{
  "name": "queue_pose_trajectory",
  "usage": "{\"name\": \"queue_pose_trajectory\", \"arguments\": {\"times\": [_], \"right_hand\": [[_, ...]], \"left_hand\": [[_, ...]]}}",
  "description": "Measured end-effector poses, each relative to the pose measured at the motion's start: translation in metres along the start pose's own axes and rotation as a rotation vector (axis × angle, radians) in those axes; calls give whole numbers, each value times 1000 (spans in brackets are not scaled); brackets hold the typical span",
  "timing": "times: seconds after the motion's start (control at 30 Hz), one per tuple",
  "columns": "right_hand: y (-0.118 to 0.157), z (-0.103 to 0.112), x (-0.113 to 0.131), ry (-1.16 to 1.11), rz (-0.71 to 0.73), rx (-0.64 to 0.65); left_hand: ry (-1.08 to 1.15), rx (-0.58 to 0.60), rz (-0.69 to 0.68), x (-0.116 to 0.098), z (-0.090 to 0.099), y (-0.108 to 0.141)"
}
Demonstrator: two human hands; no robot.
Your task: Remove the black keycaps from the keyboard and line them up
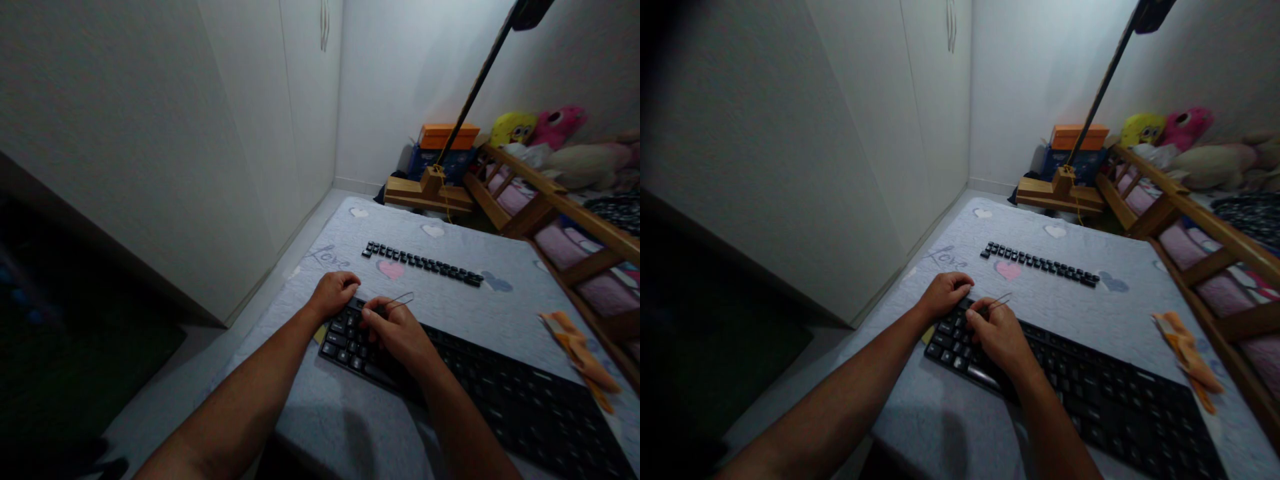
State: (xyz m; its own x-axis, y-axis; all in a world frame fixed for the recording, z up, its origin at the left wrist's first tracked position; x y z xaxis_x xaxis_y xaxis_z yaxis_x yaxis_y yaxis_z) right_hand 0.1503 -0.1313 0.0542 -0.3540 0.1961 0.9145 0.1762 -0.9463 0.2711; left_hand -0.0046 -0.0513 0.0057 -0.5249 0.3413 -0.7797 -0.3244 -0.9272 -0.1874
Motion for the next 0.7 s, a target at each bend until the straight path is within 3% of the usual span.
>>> {"name": "queue_pose_trajectory", "arguments": {"times": [0.3, 0.7], "right_hand": [[3, -5, 1, -33, 19, 48], [9, -12, 3, 255, 152, -20]], "left_hand": [[-4, 4, 2, -1, 0, 0], [-16, 4, -7, 1, -1, 0]]}}
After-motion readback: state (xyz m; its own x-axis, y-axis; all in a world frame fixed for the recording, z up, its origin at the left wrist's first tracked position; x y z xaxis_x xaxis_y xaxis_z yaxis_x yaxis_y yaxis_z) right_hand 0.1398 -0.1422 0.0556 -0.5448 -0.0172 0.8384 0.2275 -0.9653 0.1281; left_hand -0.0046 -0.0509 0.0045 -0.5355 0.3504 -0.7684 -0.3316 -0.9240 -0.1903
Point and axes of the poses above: each hand's wrist, its own y-axis away from the middle knuckle, its own z-axis out of the back of the hand, x = y × z, the point moved 1 cm from there along -y, towards the middle knuckle, and after that the axes turned 1 degree about x, right-handed, at the moved point
